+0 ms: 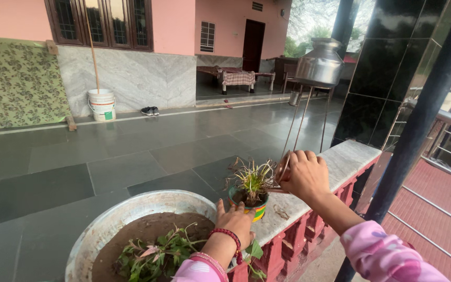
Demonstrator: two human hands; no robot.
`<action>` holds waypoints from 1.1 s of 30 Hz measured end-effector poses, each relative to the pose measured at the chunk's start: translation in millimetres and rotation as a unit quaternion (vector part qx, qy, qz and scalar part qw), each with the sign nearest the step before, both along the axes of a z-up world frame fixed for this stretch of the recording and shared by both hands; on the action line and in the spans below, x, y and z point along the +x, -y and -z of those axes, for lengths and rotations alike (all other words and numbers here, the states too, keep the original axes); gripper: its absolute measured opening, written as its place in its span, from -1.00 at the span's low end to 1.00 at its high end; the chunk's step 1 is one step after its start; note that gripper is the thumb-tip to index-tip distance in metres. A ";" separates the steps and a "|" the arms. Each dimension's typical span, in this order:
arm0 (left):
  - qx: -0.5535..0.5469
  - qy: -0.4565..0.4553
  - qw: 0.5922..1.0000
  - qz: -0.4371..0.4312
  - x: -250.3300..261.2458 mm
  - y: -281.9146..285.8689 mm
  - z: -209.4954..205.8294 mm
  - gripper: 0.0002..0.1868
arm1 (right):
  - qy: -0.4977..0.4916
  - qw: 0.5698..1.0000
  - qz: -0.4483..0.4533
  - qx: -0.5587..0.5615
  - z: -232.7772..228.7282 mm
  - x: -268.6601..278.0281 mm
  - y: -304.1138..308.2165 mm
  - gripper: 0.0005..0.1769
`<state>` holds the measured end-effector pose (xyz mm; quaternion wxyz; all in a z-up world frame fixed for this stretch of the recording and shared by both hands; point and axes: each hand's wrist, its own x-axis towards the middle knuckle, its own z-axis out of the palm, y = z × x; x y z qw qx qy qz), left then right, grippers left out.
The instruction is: The person waters several potted plants on a balcony ledge using a copper watering can. They move from one pot to the next, pouring water into the soil around the base of each plant.
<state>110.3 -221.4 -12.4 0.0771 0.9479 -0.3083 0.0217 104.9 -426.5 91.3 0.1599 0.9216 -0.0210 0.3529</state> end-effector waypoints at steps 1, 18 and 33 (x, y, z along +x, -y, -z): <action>-0.005 0.000 1.000 0.000 -0.7 -0.6 -0.3 -0.20 | -0.008 1.000 0.002 0.004 0.4 -1.6 -0.8 -0.21; 0.010 -0.001 1.000 0.002 -0.9 1.2 -4.3 -0.19 | -0.060 0.995 0.074 0.011 -59.3 -45.1 2.0 0.10; -0.233 0.025 0.970 -0.064 -3.0 -21.8 -52.0 -0.73 | 0.046 0.995 -0.032 -0.077 -110.5 -38.6 -33.2 -0.15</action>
